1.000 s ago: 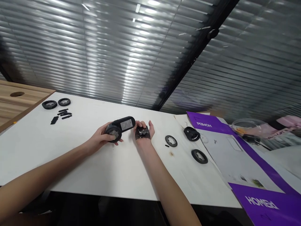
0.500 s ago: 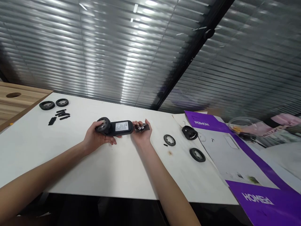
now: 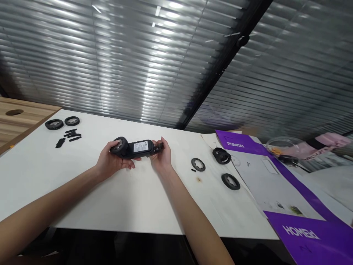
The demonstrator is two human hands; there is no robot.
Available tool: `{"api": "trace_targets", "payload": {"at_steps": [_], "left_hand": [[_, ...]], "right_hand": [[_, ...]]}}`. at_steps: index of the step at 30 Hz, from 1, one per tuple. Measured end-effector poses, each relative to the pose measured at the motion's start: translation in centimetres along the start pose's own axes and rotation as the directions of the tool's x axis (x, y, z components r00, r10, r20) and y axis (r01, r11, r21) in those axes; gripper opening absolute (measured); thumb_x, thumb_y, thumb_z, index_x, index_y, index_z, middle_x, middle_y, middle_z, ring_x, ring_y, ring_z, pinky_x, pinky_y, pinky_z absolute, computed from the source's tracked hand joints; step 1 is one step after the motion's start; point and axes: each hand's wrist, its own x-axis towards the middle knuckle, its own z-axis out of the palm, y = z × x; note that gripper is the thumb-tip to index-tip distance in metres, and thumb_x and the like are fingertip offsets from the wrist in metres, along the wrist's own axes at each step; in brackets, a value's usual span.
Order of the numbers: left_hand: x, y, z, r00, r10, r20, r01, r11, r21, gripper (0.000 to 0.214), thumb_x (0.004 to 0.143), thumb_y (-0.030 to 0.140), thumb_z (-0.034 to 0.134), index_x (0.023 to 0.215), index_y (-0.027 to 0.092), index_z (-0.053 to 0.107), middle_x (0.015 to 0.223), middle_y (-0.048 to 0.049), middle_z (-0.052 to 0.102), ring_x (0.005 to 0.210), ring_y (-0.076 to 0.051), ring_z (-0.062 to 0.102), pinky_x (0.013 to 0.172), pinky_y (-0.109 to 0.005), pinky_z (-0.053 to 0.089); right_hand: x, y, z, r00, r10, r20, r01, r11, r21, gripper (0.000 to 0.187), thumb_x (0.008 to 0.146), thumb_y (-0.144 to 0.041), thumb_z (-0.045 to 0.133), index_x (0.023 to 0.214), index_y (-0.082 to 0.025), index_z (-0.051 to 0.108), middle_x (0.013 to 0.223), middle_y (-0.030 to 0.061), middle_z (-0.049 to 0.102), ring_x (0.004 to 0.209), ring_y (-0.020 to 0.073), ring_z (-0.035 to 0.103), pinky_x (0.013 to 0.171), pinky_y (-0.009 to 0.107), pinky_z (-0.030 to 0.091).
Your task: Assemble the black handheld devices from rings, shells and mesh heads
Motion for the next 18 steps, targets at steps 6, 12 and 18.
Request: {"api": "trace_targets", "payload": {"at_steps": [6,12,18], "left_hand": [[0.0,0.1,0.2,1.0,-0.003,-0.019,0.003,1.0,0.01,0.051,0.089,0.056,0.057,0.102,0.009,0.072,0.097,-0.0243,0.078,0.069,-0.029,0.07,0.071,-0.038,0.054],[-0.1,0.1,0.4,0.999,-0.034,-0.029,0.035,0.999,0.036,0.049,0.089,0.054,0.058,0.105,0.009,0.071,0.099,-0.0247,0.078,0.07,-0.029,0.071,0.071,-0.038,0.054],[-0.1,-0.2,0.7,0.998,-0.021,-0.06,0.026,0.996,0.085,0.044,0.092,0.05,0.06,0.103,0.009,0.069,0.103,-0.0252,0.078,0.072,-0.028,0.071,0.072,-0.038,0.055]], "right_hand": [[0.3,-0.5,-0.5,0.999,-0.051,-0.019,0.05,0.998,-0.037,0.016,0.078,-0.022,0.066,0.075,-0.023,0.049,0.071,-0.0029,0.066,0.061,0.0143,0.067,0.053,0.024,0.056],[1.4,0.1,-1.4,0.988,-0.152,-0.006,0.151,0.986,-0.068,0.027,0.072,-0.018,0.073,0.079,-0.024,0.047,0.077,-0.0036,0.069,0.068,0.0159,0.073,0.061,0.026,0.062],[1.1,-0.1,-1.0,0.954,-0.299,-0.016,0.299,0.954,0.011,0.033,0.08,-0.017,0.077,0.083,-0.025,0.045,0.088,-0.0007,0.077,0.083,0.0183,0.08,0.086,0.037,0.068]]}}
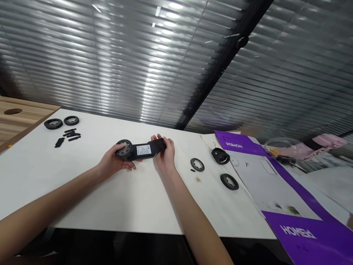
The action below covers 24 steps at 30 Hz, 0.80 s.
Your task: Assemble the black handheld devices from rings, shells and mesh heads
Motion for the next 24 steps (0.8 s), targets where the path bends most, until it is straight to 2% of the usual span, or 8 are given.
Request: {"api": "trace_targets", "payload": {"at_steps": [5,7,11,16,19,24], "left_hand": [[0.0,-0.1,0.3,0.998,0.008,-0.058,-0.009,1.0,-0.007,0.04,0.089,0.049,0.064,0.099,0.01,0.067,0.096,-0.0221,0.077,0.07,-0.027,0.071,0.069,-0.036,0.054],[0.0,-0.2,0.4,0.996,0.014,-0.086,-0.016,1.0,-0.024,0.038,0.088,0.048,0.066,0.099,0.011,0.067,0.094,-0.0191,0.076,0.07,-0.027,0.071,0.069,-0.035,0.054],[0.0,-0.4,0.6,0.993,0.039,-0.112,-0.044,0.998,-0.039,0.035,0.086,0.045,0.072,0.095,0.012,0.068,0.087,-0.0138,0.075,0.072,-0.028,0.074,0.07,-0.035,0.055],[0.0,-0.3,0.7,0.987,0.05,-0.152,-0.055,0.998,-0.033,0.037,0.09,0.044,0.068,0.102,0.01,0.068,0.088,-0.0179,0.077,0.081,-0.033,0.077,0.076,-0.038,0.057],[-0.1,0.1,0.6,0.983,0.065,-0.171,-0.071,0.997,-0.03,0.038,0.092,0.043,0.065,0.106,0.008,0.069,0.092,-0.0196,0.078,0.087,-0.034,0.079,0.082,-0.039,0.058],[-0.1,0.6,0.5,0.979,0.071,-0.189,-0.08,0.996,-0.038,0.037,0.094,0.041,0.062,0.106,0.007,0.069,0.092,-0.0206,0.079,0.085,-0.034,0.079,0.079,-0.038,0.059]], "right_hand": [[-0.8,-0.3,0.6,0.998,-0.028,0.055,0.03,0.999,-0.043,0.039,0.084,-0.03,0.084,0.092,-0.028,0.046,0.093,-0.0023,0.079,0.093,0.0193,0.081,0.088,0.039,0.068],[-1.0,-0.4,0.7,0.998,-0.027,0.057,0.031,0.997,-0.067,0.037,0.085,-0.035,0.083,0.097,-0.028,0.048,0.095,-0.0032,0.079,0.09,0.0197,0.081,0.084,0.039,0.068],[-1.2,-0.4,1.0,0.998,0.053,0.039,-0.048,0.99,-0.134,0.035,0.088,-0.046,0.078,0.104,-0.026,0.054,0.097,0.0004,0.08,0.08,0.0224,0.081,0.074,0.038,0.066],[-1.5,-0.1,1.0,0.997,0.012,0.077,0.007,0.971,-0.238,0.042,0.087,-0.058,0.074,0.11,-0.029,0.053,0.087,0.0005,0.08,0.078,0.0247,0.081,0.065,0.033,0.062],[-1.6,0.0,0.9,0.994,0.005,0.108,0.023,0.968,-0.251,0.041,0.086,-0.05,0.075,0.113,-0.032,0.05,0.088,-0.001,0.081,0.086,0.0237,0.08,0.064,0.029,0.06],[-1.7,-0.1,0.9,0.979,0.046,0.198,-0.002,0.977,-0.215,0.05,0.081,-0.032,0.077,0.12,-0.035,0.047,0.093,-0.0024,0.081,0.092,0.023,0.08,0.073,0.033,0.063]]}}
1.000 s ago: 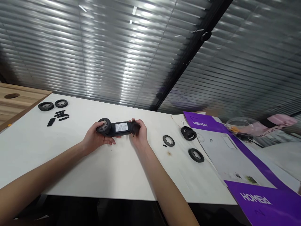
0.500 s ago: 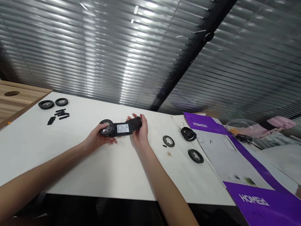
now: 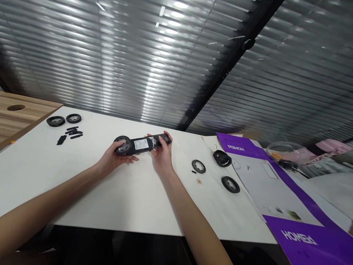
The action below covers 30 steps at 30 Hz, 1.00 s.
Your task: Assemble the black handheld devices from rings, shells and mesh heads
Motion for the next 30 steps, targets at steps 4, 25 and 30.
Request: {"api": "trace_targets", "payload": {"at_steps": [4,25,30], "left_hand": [[0.1,-0.02,-0.03,1.0,0.005,0.007,-0.005,1.0,0.0,0.036,0.095,0.041,0.061,0.106,0.007,0.07,0.093,-0.021,0.079,0.085,-0.033,0.079,0.078,-0.037,0.06],[0.27,-0.04,-0.08,0.999,-0.03,-0.02,0.031,0.998,0.048,0.038,0.1,0.039,0.056,0.108,0.005,0.071,0.096,-0.0228,0.08,0.081,-0.029,0.079,0.075,-0.033,0.06],[0.34,-0.08,-0.29,0.999,-0.028,-0.024,0.029,0.998,0.046,0.038,0.098,0.042,0.06,0.109,0.006,0.07,0.095,-0.0223,0.079,0.084,-0.032,0.08,0.078,-0.035,0.061]], "right_hand": [[-0.09,0.05,-0.04,0.999,-0.018,0.039,0.019,1.0,-0.017,0.053,0.083,-0.034,0.079,0.122,-0.036,0.043,0.102,-0.0012,0.081,0.096,0.023,0.08,0.084,0.039,0.064],[0.51,0.74,-0.69,0.998,0.022,-0.053,-0.03,0.986,-0.162,0.059,0.074,-0.03,0.079,0.122,-0.037,0.045,0.094,-0.0071,0.069,0.076,0.0147,0.073,0.067,0.026,0.062],[0.16,0.73,-0.62,1.0,-0.011,-0.028,0.006,0.982,-0.19,0.059,0.074,-0.031,0.081,0.122,-0.037,0.047,0.105,-0.0048,0.068,0.085,0.0153,0.073,0.071,0.028,0.063]]}}
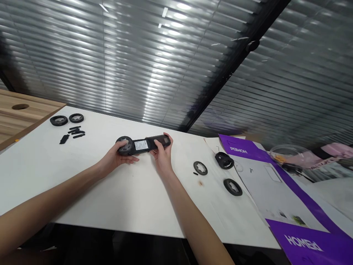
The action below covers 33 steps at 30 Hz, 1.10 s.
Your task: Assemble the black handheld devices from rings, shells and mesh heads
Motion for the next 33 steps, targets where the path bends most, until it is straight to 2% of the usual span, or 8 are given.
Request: {"api": "trace_targets", "payload": {"at_steps": [7,19,22,26,28,30,33], "left_hand": [[0.2,-0.3,-0.3,0.999,0.01,0.05,-0.01,1.0,0.007,0.039,0.098,0.041,0.06,0.111,0.007,0.072,0.099,-0.0207,0.08,0.087,-0.031,0.08,0.079,-0.035,0.061],[0.4,-0.4,-0.6,0.999,0.01,0.052,-0.01,1.0,0.014,0.037,0.096,0.04,0.062,0.109,0.007,0.071,0.092,-0.0197,0.079,0.083,-0.031,0.079,0.076,-0.035,0.059],[0.5,-0.5,-0.9,0.998,0.022,0.064,-0.024,0.999,0.03,0.04,0.094,0.044,0.065,0.107,0.007,0.072,0.093,-0.0202,0.079,0.086,-0.032,0.078,0.078,-0.036,0.059],[0.7,-0.3,-1.5,0.992,0.081,0.101,-0.089,0.993,0.075,0.04,0.089,0.047,0.072,0.101,0.009,0.075,0.096,-0.0188,0.079,0.088,-0.034,0.078,0.082,-0.039,0.058],[0.8,0.0,-1.8,0.986,0.11,0.124,-0.122,0.988,0.095,0.038,0.088,0.047,0.074,0.099,0.01,0.075,0.093,-0.0169,0.079,0.088,-0.034,0.077,0.083,-0.04,0.058],[0.9,0.3,-2.1,0.982,0.123,0.143,-0.139,0.984,0.111,0.037,0.088,0.046,0.075,0.1,0.011,0.075,0.091,-0.0162,0.078,0.088,-0.034,0.077,0.083,-0.04,0.058],[1.1,0.8,-2.6,0.98,0.12,0.158,-0.14,0.982,0.126,0.039,0.088,0.046,0.074,0.103,0.01,0.074,0.088,-0.0173,0.078,0.087,-0.034,0.076,0.082,-0.04,0.058]], "right_hand": [[0.1,0.1,-0.1,0.999,0.029,-0.034,-0.028,0.998,0.051,0.059,0.073,-0.029,0.081,0.121,-0.037,0.048,0.102,-0.0062,0.068,0.081,0.0141,0.07,0.069,0.028,0.062],[0.3,0.3,-0.3,0.998,0.041,-0.046,-0.038,0.998,0.053,0.062,0.069,-0.027,0.086,0.12,-0.035,0.052,0.097,-0.007,0.067,0.075,0.0129,0.07,0.067,0.027,0.063],[0.2,-0.1,-0.2,0.998,0.03,-0.058,-0.03,1.0,0.0,0.062,0.068,-0.029,0.088,0.119,-0.033,0.054,0.093,-0.0071,0.068,0.069,0.0115,0.069,0.064,0.026,0.064],[0.2,-0.9,-0.3,0.997,0.015,-0.071,-0.024,0.99,-0.14,0.064,0.063,-0.035,0.094,0.115,-0.029,0.057,0.084,-0.0063,0.07,0.059,0.0137,0.07,0.06,0.03,0.066],[0.4,-1.3,-0.4,0.998,-0.001,-0.067,-0.012,0.979,-0.201,0.065,0.061,-0.04,0.096,0.111,-0.027,0.057,0.077,-0.0069,0.07,0.051,0.0141,0.067,0.051,0.029,0.063],[0.4,-1.5,-0.6,0.999,-0.017,-0.05,0.003,0.967,-0.256,0.064,0.061,-0.044,0.095,0.109,-0.026,0.056,0.066,-0.0093,0.065,0.043,0.0127,0.061,0.041,0.024,0.054],[0.4,-1.6,-0.8,0.999,-0.036,-0.002,0.034,0.953,-0.302,0.058,0.065,-0.047,0.094,0.103,-0.025,0.055,0.053,-0.0128,0.055,0.037,0.0093,0.05,0.036,0.019,0.042]]}}
